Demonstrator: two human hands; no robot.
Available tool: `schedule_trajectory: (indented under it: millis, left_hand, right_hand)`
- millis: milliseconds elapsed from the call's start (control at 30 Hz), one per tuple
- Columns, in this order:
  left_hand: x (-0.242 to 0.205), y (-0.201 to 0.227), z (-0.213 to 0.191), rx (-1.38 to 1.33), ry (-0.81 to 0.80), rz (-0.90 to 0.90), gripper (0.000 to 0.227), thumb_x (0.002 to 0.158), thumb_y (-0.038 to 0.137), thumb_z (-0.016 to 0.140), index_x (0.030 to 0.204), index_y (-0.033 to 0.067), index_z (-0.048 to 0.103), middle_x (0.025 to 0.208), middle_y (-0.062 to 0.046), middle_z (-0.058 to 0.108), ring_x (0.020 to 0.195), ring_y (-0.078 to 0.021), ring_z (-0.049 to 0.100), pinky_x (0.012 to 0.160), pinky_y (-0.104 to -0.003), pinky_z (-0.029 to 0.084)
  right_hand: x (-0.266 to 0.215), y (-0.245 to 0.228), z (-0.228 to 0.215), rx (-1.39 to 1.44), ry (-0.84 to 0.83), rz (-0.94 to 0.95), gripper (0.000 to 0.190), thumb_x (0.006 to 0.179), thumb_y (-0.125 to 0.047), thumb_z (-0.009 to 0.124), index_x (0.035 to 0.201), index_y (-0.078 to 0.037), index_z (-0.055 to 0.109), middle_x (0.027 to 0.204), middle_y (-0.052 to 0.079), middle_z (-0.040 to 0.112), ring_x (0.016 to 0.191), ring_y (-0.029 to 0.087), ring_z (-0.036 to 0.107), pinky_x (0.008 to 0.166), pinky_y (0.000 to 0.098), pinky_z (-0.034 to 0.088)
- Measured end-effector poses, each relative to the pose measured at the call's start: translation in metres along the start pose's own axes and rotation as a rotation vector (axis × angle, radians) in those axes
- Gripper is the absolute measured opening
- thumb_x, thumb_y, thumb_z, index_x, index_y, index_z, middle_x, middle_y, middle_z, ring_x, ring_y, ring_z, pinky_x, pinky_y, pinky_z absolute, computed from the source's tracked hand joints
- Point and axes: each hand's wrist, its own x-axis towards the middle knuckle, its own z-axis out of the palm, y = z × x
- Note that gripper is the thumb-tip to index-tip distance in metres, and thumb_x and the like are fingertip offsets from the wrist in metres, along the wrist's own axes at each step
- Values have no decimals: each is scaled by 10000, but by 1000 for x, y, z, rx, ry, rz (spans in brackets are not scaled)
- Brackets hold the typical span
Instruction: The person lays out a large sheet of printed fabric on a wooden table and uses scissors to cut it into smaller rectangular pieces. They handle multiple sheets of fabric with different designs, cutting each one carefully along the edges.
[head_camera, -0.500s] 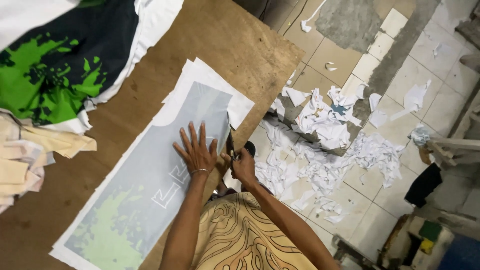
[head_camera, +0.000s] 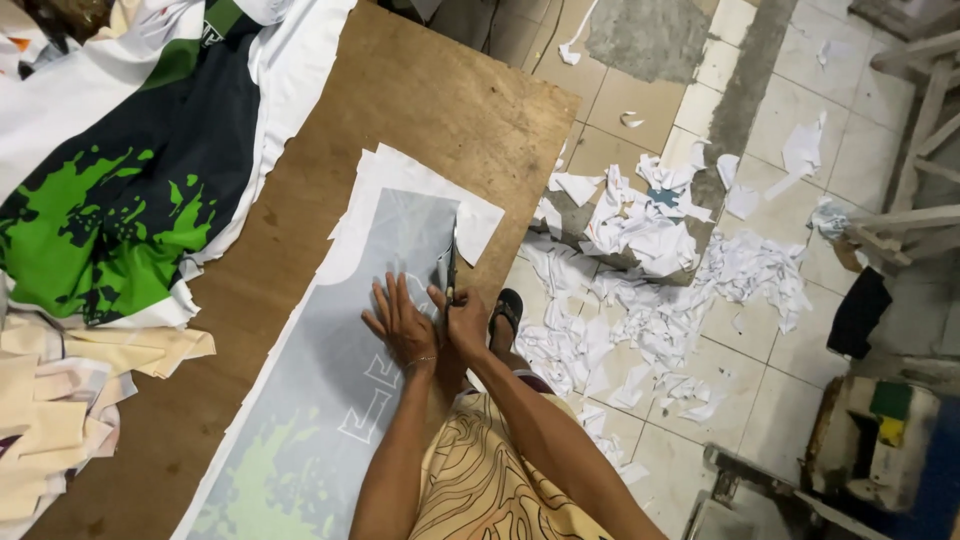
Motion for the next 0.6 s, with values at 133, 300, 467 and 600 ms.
schedule_trajectory:
  millis: [133,300,467,600]
  left_hand:
    - [-4,-7,7,24,15,11,361,1053,120,488,1316,293,666,1567,42,539,1513,-224,395,1240,-515,96]
    - [-7,-8,3,-27,-33,-13,346,1066,173,472,1328,301,659,1567,37,534,1525,-235,376,1229,-539,131]
    - [-6,-10,4,-74,-62,-7,351,1066,200,458,1349,297,642,1597,29,492,1533,-260,349,1214,-580,192]
    - [-8,-13,7,-101,-111,-12,367,1043,327,474,1380,280,611,1621,3,459,1549,-281,312,1212,-610,161]
  right_hand:
    - [-1,0,10,0,39,41,619,752,-609,859,978,-60,685,928,191,742,1003,370,720,891,450,539]
    - [2,-14,11,73,26,82,794,716,-737,843,1050,-36,677,966,215,720,1027,371,703,932,470,526]
    - [12,-19,29,136,57,69,803,743,-772,809,1034,-40,649,964,194,679,1053,384,677,936,481,513]
    - [-7,-44,33,137,97,91,708,732,-732,834,979,-89,672,813,140,707,868,330,720,791,429,556]
